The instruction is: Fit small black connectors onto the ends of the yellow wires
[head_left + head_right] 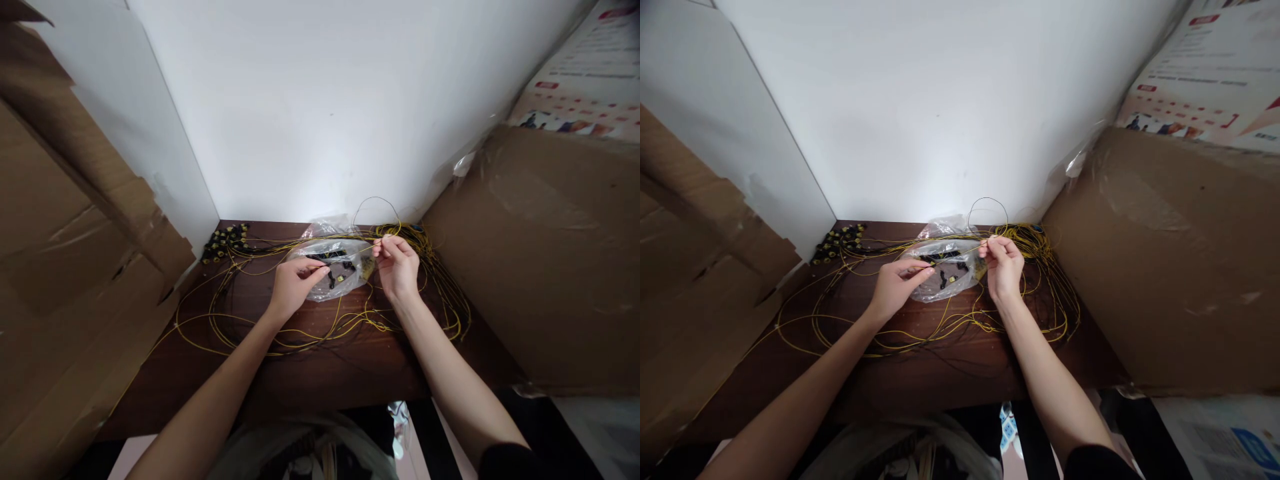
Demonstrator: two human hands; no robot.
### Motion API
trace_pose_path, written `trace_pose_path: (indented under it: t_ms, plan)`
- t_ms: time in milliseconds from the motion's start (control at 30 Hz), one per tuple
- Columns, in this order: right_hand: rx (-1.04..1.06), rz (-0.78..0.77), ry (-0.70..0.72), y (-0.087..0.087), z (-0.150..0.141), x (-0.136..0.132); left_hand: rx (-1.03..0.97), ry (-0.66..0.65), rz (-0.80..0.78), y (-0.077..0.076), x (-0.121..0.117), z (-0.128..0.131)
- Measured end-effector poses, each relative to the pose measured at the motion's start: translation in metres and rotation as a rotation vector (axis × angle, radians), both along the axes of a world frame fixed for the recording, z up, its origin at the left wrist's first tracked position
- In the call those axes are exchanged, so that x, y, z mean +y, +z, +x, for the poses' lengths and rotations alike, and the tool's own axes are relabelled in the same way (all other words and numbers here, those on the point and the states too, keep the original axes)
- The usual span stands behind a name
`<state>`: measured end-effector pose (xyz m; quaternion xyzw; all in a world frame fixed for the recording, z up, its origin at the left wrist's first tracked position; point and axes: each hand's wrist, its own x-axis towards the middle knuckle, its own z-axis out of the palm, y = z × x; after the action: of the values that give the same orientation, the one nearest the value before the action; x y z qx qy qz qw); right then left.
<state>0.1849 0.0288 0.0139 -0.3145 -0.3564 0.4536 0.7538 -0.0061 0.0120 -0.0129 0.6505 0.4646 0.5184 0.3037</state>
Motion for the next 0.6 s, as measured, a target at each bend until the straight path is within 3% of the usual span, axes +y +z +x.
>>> trace_pose_path:
  t_ms: [167,267,467,600]
  plan:
    - [-0.002,-0.064,-0.012,-0.007,-0.004,0.002,0.057,0.043,0.051,0.0,0.0,-0.002]
    - [-0.049,-0.086,-0.14,-0.014,-0.002,0.007,0.106,0.063,0.127,0.002,-0.002,-0.004]
    - [-0.365,0.11,-0.44,-0.01,-0.001,0.0,0.113,0.045,0.156,0.004,-0.003,-0.005]
    - [-0.711,0.299,-0.382,0.0,-0.013,-0.019,0.105,0.016,0.134,0.002,-0.002,-0.003]
